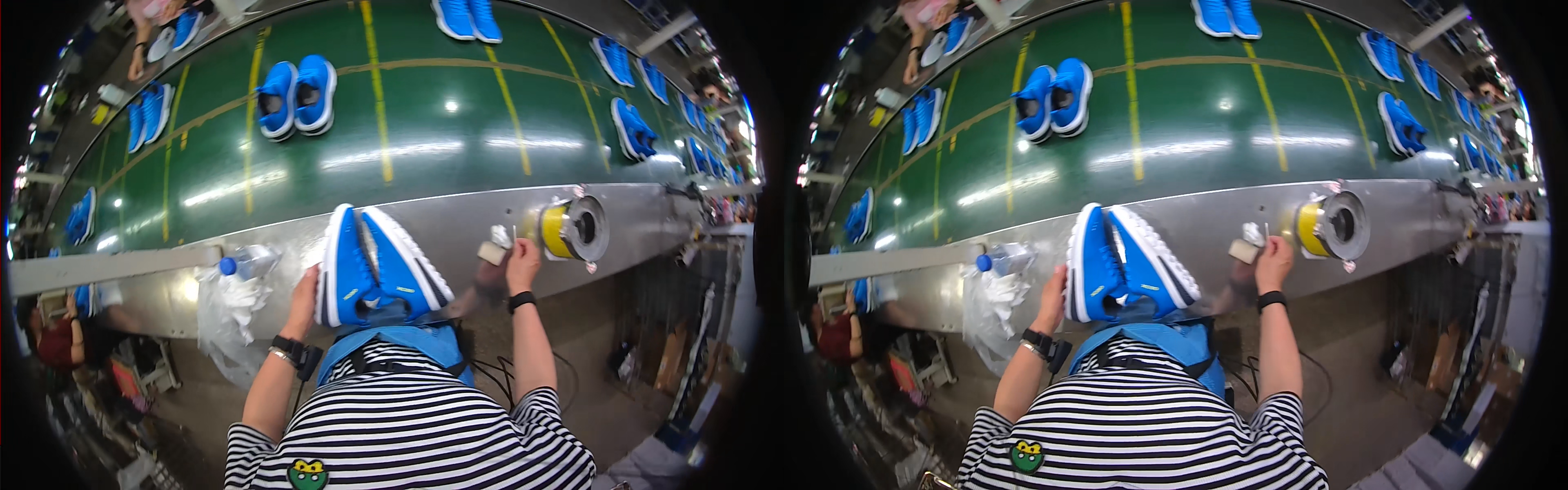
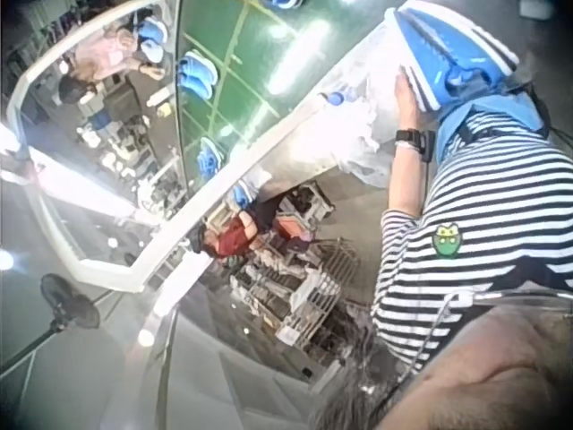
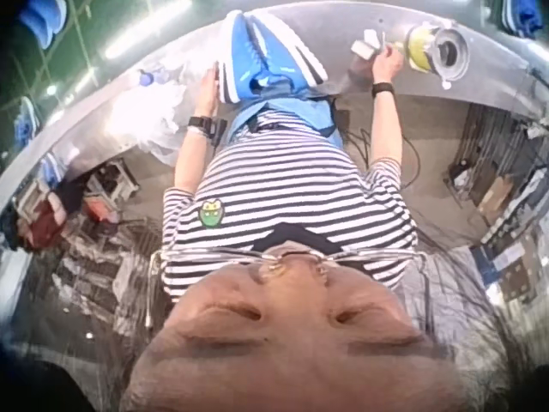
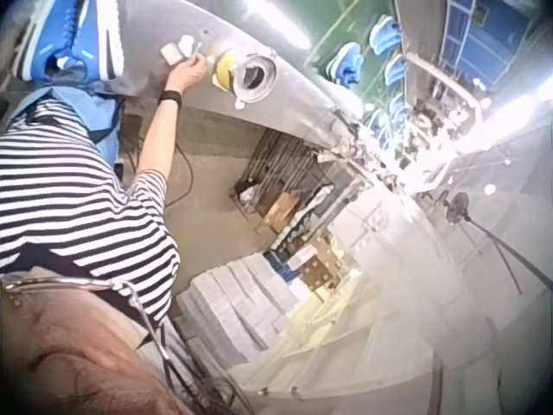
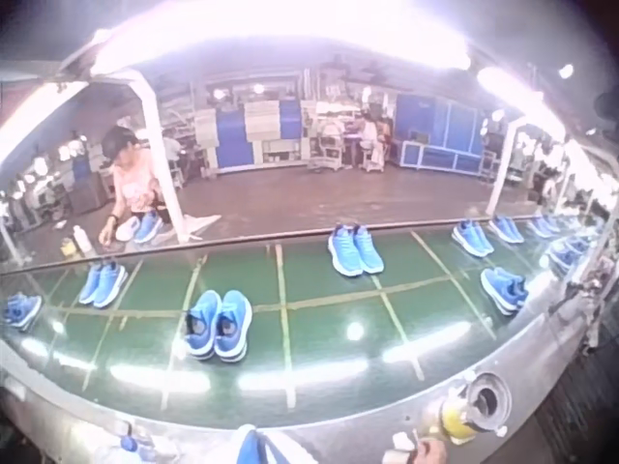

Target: The person wipes the exterior of blue sneakers with a white cloth on a factory assembly line. They handle the shoes one by one, wiping the sides and soles, then placing them back on the conveyor belt.

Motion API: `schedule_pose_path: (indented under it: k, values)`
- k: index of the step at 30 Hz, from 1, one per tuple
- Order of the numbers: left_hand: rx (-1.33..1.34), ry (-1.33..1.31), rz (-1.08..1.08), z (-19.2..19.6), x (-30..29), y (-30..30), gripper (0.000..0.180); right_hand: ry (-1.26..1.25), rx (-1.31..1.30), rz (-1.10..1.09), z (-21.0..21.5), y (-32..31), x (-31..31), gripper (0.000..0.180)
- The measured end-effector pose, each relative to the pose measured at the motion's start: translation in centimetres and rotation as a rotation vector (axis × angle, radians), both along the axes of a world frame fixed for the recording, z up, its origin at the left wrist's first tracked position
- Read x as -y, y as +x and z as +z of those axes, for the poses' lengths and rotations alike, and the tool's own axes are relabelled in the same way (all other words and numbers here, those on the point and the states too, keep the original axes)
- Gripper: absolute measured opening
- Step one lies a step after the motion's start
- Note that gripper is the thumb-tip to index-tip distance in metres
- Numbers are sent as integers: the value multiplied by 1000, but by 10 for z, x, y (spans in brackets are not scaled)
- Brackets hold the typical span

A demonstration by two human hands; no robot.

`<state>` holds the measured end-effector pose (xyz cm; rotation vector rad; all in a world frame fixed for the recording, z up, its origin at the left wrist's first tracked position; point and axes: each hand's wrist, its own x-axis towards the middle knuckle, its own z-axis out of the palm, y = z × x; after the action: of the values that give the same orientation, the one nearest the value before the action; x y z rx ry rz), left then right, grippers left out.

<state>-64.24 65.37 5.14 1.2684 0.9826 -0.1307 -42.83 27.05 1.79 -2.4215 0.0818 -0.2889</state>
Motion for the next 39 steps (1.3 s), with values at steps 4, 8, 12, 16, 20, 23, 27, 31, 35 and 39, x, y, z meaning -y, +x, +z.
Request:
schedule_pose_path:
  k: [4, 8, 12, 16, 20, 23, 27, 31, 35, 39]
  values:
    - [166, 141, -167, 6, -1, -5, 59, 125, -45, 95, 51, -14, -57, 33]
    - [123, 264, -287, 10, 7, 2, 59, 609, -761, 675, 51, -47, -94, 53]
    - [147, 246, -315, 0, 2, -2, 58, 515, -871, 764, 51, -47, -116, 63]
    - [243, 91, -296, 6, -3, -4, 59, 690, -947, 763, 55, -46, -109, 66]
    - [312, -42, -267, -4, -12, -18, 61, 921, -996, 721, 59, -53, -105, 69]
    - [336, -124, -257, 1, -16, -20, 62, 993, -992, 709, 64, -58, -106, 69]
    - [351, -145, -276, 15, -19, -15, 60, 1066, -1015, 691, 63, -60, -105, 69]
    - [368, -245, -277, 32, -19, -11, 55, 1074, -1051, 650, 62, -60, -102, 73]
    - [332, -265, -277, 36, -21, -10, 51, 1090, -1077, 655, 61, -59, -100, 76]
    - [316, -284, -247, 37, -20, -9, 49, 1094, -1074, 658, 58, -60, -98, 75]
